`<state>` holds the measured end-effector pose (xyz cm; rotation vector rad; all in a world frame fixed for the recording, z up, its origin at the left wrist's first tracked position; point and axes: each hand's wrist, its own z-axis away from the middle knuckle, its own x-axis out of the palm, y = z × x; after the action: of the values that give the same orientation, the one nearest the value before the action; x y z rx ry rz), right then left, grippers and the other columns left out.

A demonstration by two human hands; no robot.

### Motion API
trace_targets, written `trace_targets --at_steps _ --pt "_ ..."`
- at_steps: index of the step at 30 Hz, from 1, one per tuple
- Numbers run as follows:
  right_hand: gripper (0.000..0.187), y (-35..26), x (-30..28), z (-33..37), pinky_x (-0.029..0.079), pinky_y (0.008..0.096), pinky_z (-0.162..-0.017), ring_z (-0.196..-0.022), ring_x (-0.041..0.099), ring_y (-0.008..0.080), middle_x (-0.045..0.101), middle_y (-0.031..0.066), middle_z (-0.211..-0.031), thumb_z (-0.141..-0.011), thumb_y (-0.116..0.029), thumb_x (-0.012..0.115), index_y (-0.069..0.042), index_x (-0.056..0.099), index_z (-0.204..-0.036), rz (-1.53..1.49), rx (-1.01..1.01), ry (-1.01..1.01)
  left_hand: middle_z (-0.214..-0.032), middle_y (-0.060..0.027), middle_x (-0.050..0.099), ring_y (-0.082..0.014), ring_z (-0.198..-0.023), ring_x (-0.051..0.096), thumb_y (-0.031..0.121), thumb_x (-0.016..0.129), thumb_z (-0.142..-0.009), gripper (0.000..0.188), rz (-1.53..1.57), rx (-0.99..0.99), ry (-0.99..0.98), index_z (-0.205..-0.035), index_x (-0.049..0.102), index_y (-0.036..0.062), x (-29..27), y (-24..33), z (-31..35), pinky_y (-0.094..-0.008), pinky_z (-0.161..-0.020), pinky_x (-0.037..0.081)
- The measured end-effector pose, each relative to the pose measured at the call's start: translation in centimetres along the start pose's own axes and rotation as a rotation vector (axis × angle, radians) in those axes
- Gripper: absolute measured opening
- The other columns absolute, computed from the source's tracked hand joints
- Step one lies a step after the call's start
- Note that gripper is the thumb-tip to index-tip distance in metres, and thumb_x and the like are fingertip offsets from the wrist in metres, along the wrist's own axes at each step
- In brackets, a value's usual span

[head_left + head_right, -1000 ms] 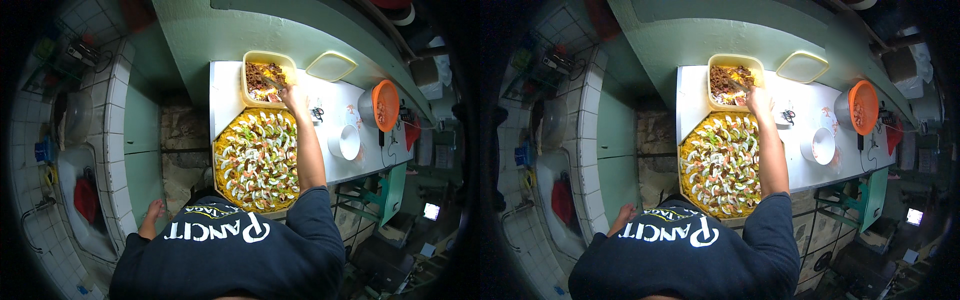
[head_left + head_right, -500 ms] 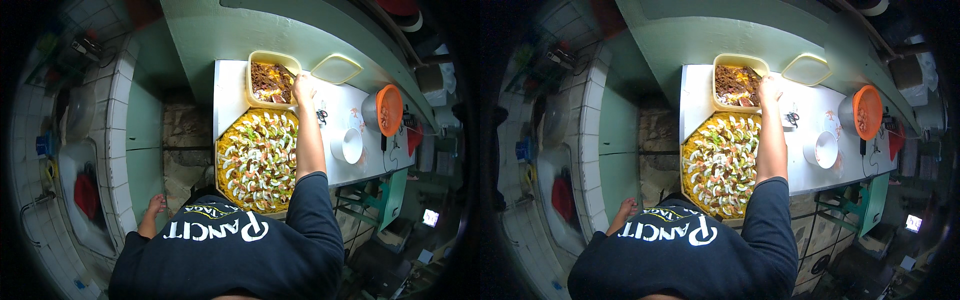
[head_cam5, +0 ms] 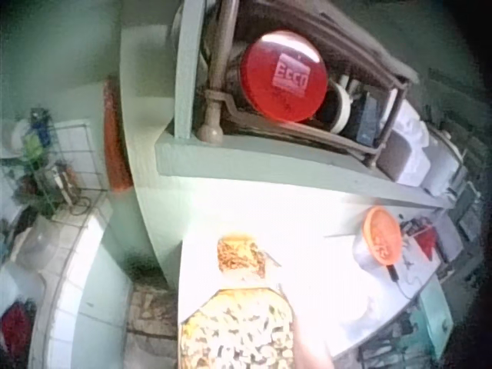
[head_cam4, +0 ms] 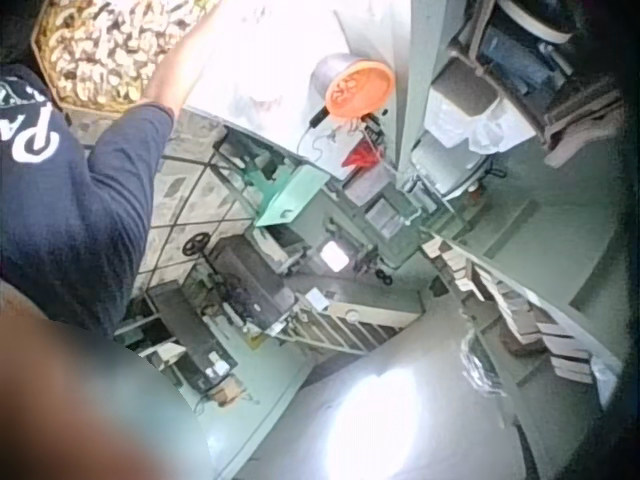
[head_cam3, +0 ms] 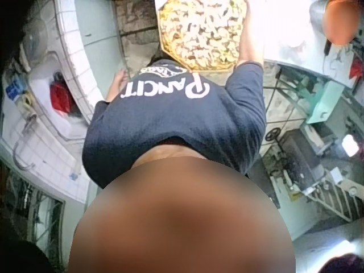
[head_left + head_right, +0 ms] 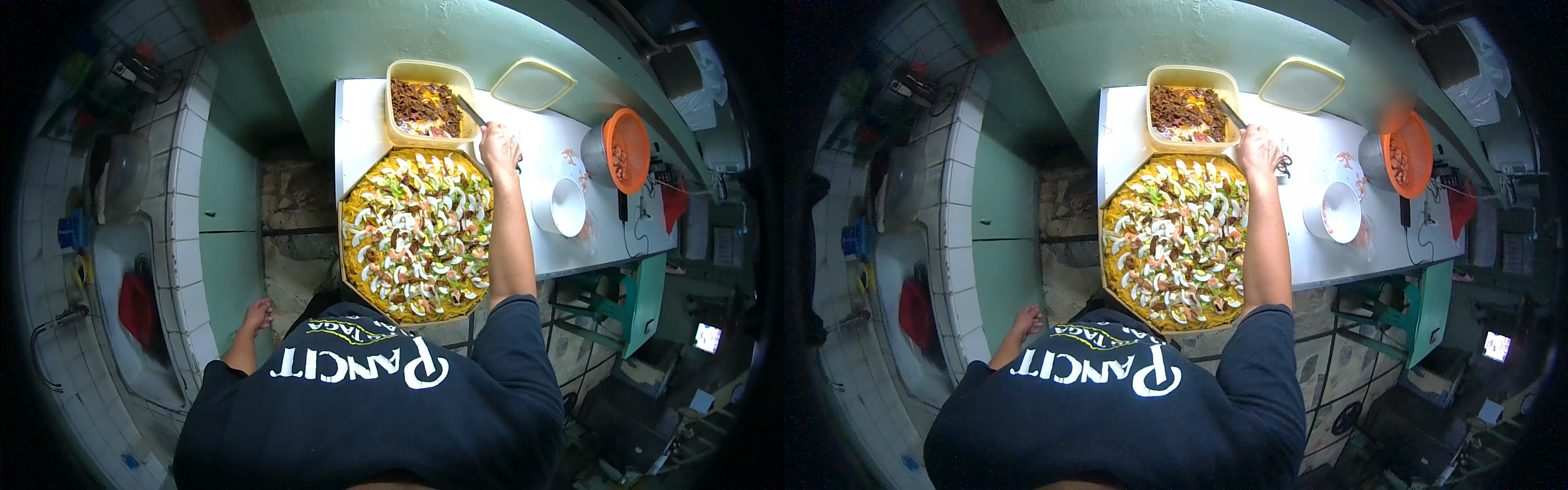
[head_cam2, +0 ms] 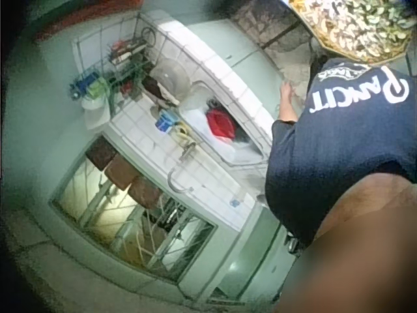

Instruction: The person assembles a large round tray of pancit by adding toppings with tongs, then wraps the tray in plastic and a branded cardboard cover. They secure the package with rubber bands and scissors, carry it to a counter, and hand it to a customer.

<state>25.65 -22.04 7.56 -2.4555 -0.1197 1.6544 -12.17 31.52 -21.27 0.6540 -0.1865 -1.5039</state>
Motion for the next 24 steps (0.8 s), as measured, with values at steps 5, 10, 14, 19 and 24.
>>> trace_targets --at_steps 5,10,14,19,24 --pt "0.027 -0.1 0.2 -2.3 0.048 0.048 -0.079 -0.094 0.061 0.0364 0.063 0.0147 -0.104 -0.091 -0.03 0.049 -0.01 0.065 -0.099 0.002 0.003 -0.008 -0.096 0.0012 0.058 -0.0128 -0.07 0.058 0.03 0.047 -0.092 0.038 0.009 -0.011 0.01 -0.129 0.047 0.019 0.8 0.1 1.6 -0.0309 -0.063 0.044" --pt "0.028 -1.4 2.9 -4.7 0.049 0.0489 -0.079 -0.095 0.062 0.0359 0.064 0.0165 -0.103 -0.089 -0.028 0.051 -0.007 0.066 -0.098 0.066 0.008 -0.027 -0.098 0.0005 0.058 -0.0145 -0.072 0.058 0.029 0.047 -0.092 0.037 0.038 -0.053 0.057 -0.128 0.047 0.0191 -0.2 -2.5 2.3 -0.0341 -0.064 0.045" --pt "0.027 -1.7 2.9 -5.7 0.049 0.0492 -0.082 -0.097 0.062 0.0358 0.064 0.0174 -0.106 -0.087 -0.027 0.053 -0.007 0.067 -0.098 0.061 0.11 -0.158 -0.098 0.0006 0.058 -0.015 -0.073 0.058 0.029 0.047 -0.092 0.037 0.057 -0.084 0.062 -0.128 0.047 0.0195 -0.5 -3.9 3.0 -0.0351 -0.065 0.045" --pt "0.027 -0.7 2.3 -5.6 0.047 0.0503 -0.084 -0.1 0.06 0.0362 0.061 0.0177 -0.108 -0.089 -0.026 0.051 -0.006 0.066 -0.1 0.142 0.026 -0.058 -0.097 0.0013 0.058 -0.0145 -0.073 0.058 0.03 0.046 -0.093 0.037 0.061 -0.101 0.069 -0.128 0.047 0.0197 -0.4 -4.1 3.0 -0.0341 -0.065 0.045" --pt "0.027 -2.1 2.0 -5.3 0.047 0.0498 -0.083 -0.098 0.06 0.036 0.062 0.0172 -0.105 -0.09 -0.027 0.051 -0.007 0.066 -0.099 0.085 0.013 -0.023 -0.097 0.0021 0.059 -0.0135 -0.073 0.057 0.031 0.046 -0.093 0.037 0.073 -0.055 0.049 -0.129 0.047 0.0193 -0.1 -3.5 2.1 -0.033 -0.065 0.045"
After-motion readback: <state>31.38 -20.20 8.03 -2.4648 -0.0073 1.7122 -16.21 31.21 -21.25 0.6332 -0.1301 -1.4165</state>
